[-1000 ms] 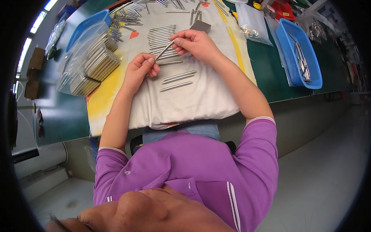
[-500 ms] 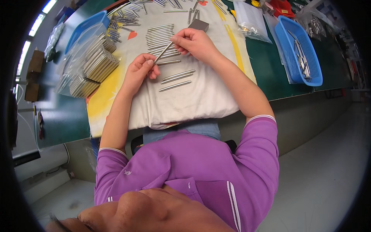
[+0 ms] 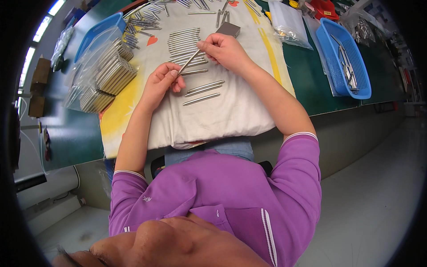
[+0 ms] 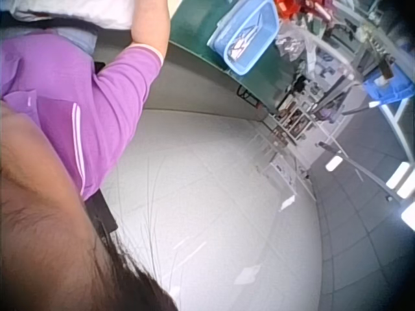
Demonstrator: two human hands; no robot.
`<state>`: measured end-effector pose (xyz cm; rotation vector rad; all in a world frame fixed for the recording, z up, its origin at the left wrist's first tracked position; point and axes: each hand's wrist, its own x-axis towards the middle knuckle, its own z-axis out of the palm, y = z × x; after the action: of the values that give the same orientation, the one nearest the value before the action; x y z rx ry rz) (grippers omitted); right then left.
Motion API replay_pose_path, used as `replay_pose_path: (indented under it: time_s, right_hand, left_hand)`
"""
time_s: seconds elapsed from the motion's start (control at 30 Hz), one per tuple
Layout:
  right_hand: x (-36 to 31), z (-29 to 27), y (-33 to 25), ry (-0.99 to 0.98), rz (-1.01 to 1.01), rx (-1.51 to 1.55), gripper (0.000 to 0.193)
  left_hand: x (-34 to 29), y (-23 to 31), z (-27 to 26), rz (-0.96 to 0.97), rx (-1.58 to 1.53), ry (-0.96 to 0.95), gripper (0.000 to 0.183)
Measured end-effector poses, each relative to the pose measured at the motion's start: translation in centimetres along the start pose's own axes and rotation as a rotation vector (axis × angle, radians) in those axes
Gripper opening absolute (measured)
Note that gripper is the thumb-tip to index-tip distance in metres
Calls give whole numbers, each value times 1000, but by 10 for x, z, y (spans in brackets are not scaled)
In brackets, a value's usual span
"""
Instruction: The person bundles metal pins by hand, arranges the pins into rows on a cloth, and aligns individual pins against each other using a small block.
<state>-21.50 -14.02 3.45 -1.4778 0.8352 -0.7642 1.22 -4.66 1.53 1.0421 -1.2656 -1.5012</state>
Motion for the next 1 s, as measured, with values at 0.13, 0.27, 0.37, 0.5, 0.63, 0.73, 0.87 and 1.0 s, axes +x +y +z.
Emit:
replay_pose_path:
  time_s: [0.13,0.27,0.37,0.5,0.63,0.73,0.87,1.0]
  right_hand:
    - [-1,1,-2,18,10,-39,31]
    - [-1,1,-2,35,13,-82,34]
    - [-3,3,-6,34,28,-83,35]
    - [-2,1,-4,15,25,-61,36]
    - [-2,1,-3,20,35,-52,37]
    - [0,-1,2,22,42,-43,38]
    - [1,-2,2,14,34,-40,39]
    - [0,0,-1,46,57,-33,40]
  left_hand:
    - [0,1,0,5,5,-1,15]
    - [0,1,1,9,30,-2,18]
    - [-1,1,1,6,18,3,18]
    - [-1,3,2,-10,-7,13,17]
    - [-2,3,1,-16,-8,20,19]
    - [-2,4,1,-30,-14,28,19]
    - [-1,2,1,-18,-8,41,20]
    - [0,1,1,5,9,39,19]
